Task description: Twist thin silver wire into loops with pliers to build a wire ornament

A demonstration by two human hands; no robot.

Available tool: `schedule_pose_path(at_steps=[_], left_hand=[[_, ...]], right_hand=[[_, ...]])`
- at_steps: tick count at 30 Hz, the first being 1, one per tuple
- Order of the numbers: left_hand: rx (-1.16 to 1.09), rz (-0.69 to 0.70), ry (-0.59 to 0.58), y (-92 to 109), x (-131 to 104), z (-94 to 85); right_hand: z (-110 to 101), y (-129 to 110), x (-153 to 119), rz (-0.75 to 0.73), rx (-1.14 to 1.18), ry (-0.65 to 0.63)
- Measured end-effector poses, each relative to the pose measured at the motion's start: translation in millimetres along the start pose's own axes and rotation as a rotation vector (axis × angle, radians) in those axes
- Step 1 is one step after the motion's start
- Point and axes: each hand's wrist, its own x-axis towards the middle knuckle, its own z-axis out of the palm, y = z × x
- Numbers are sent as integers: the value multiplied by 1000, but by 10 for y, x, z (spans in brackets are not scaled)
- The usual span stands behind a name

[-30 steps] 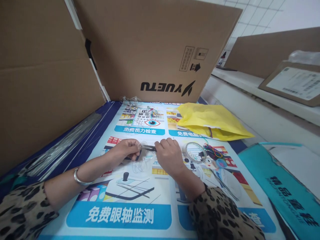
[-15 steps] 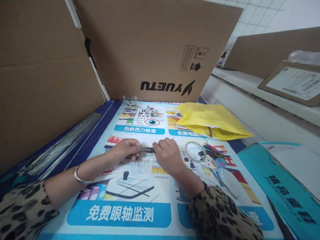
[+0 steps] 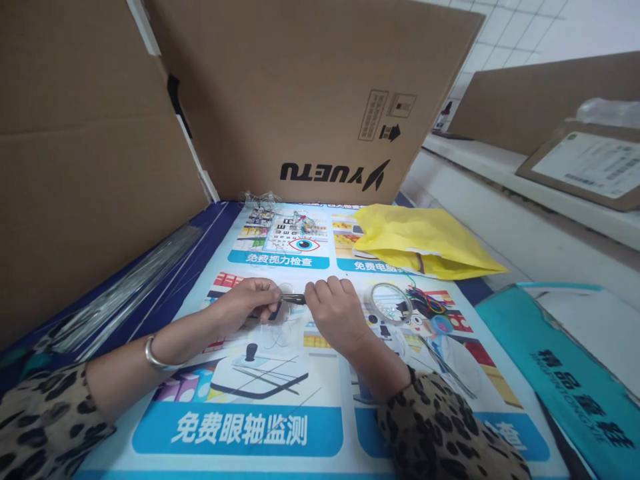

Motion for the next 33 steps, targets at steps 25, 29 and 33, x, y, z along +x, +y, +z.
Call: schedule_pose_path(at_steps=[25, 29, 33], left_hand=[[-109, -16, 64, 55, -30, 96], [-112, 17, 64, 46, -39, 108], [-121, 6, 84, 29, -45, 120]], right_hand=[[0, -11, 9, 13, 26, -26], [-1, -9, 9, 16, 0, -35], [-4, -19, 19, 26, 0, -48]])
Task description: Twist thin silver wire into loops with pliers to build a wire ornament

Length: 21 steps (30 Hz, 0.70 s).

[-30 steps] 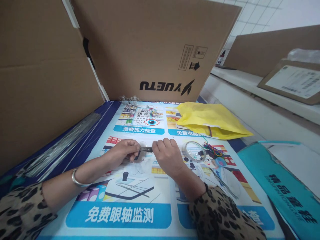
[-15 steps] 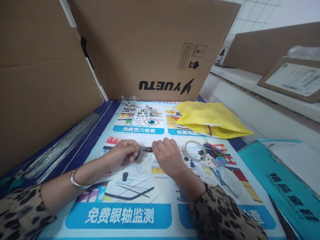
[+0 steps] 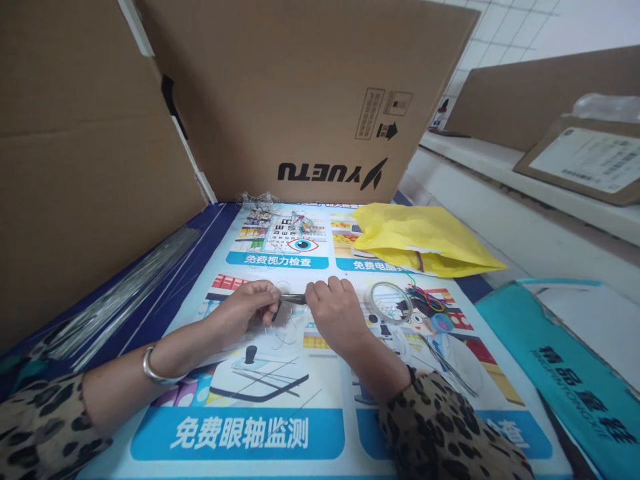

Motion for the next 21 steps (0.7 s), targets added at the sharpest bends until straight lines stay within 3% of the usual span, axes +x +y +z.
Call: schedule_pose_path(at_steps=[21], left_hand=[[-107, 59, 101, -39, -99, 150]], right_hand=[[-73, -41, 38, 38, -83, -19]])
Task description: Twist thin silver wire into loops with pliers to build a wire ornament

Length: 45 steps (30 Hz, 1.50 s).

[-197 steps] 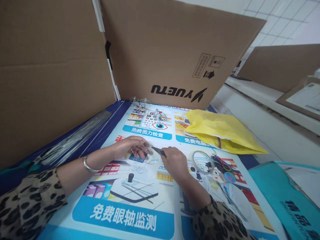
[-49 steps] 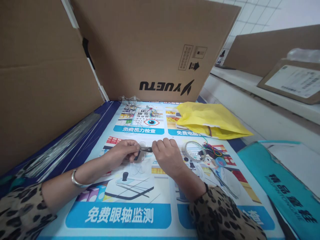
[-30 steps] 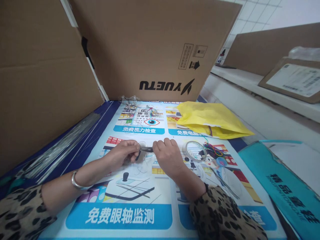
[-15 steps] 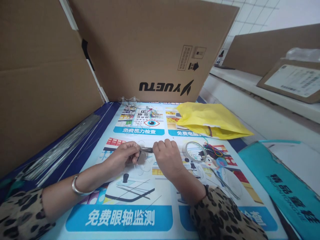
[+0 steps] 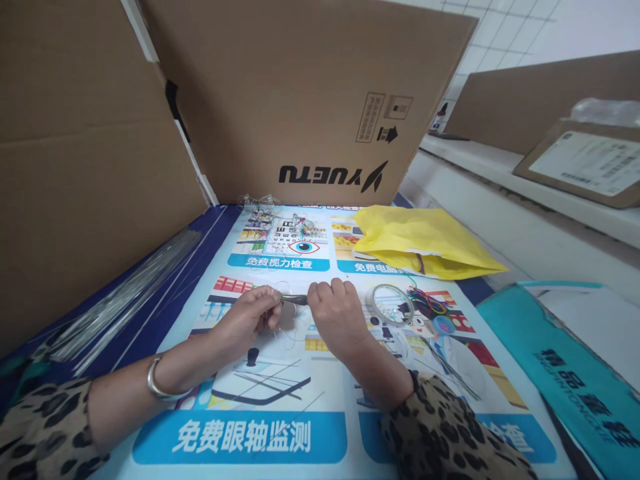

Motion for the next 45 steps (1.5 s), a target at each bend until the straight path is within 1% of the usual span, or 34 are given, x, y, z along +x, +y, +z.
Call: schedule_pose_path(at_steps=[5, 9, 13, 15, 20, 23, 27, 31, 36, 39, 42, 45], left_hand=[[-10, -23, -63, 1, 26, -31], [-25, -31, -109, 9, 36, -57], [-21, -16, -98, -8, 45, -68], [-22, -18, -90, -19, 48, -68], [-35, -27, -90, -29, 32, -69], [-44, -30, -127, -19, 25, -75], [-95, -58, -198, 7, 43, -86], [-92, -106, -240, 17, 78, -106], [-62, -136, -280, 0, 104, -137], [-57, -152, -266, 1, 89, -130], [-57, -137, -227, 15, 55, -102], [-46, -80, -209, 17, 26, -79]], right_hand=[[6, 39, -4, -16, 21, -16], [36, 79, -16, -18, 86, -59], [53, 97, -13, 23, 151, -116], [53, 102, -12, 28, 167, -106], [54, 101, -20, 12, 185, -21], [64, 99, -25, 30, 210, 0], [79, 107, -24, 34, 254, -7], [100, 119, -28, 20, 297, -64], [110, 133, -21, 38, 372, -214], [68, 122, 0, 56, 408, -277], [-1, 104, 20, 79, 373, -289], [-69, 114, 33, 90, 289, -250]])
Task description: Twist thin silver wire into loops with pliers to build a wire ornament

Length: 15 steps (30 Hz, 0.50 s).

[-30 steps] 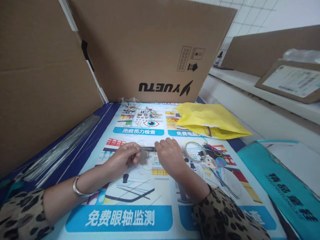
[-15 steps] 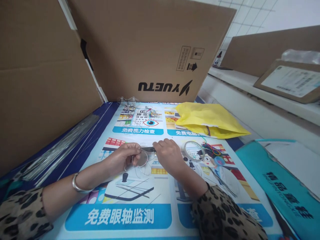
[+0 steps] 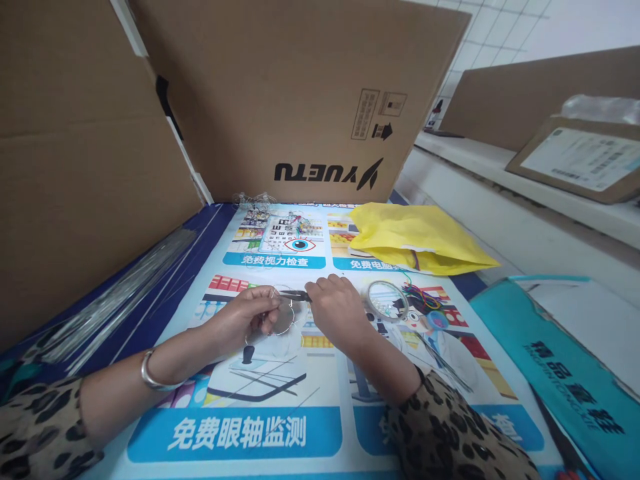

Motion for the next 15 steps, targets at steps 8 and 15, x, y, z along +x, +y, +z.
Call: schedule_pose_path(at_steps=[8, 15], left_hand=[[-9, 84, 65, -69, 14, -5], [-4, 76, 59, -82, -2, 22]], right_hand=[[-190, 32, 1, -79, -137, 64], [-151, -24, -18, -130, -201, 152]])
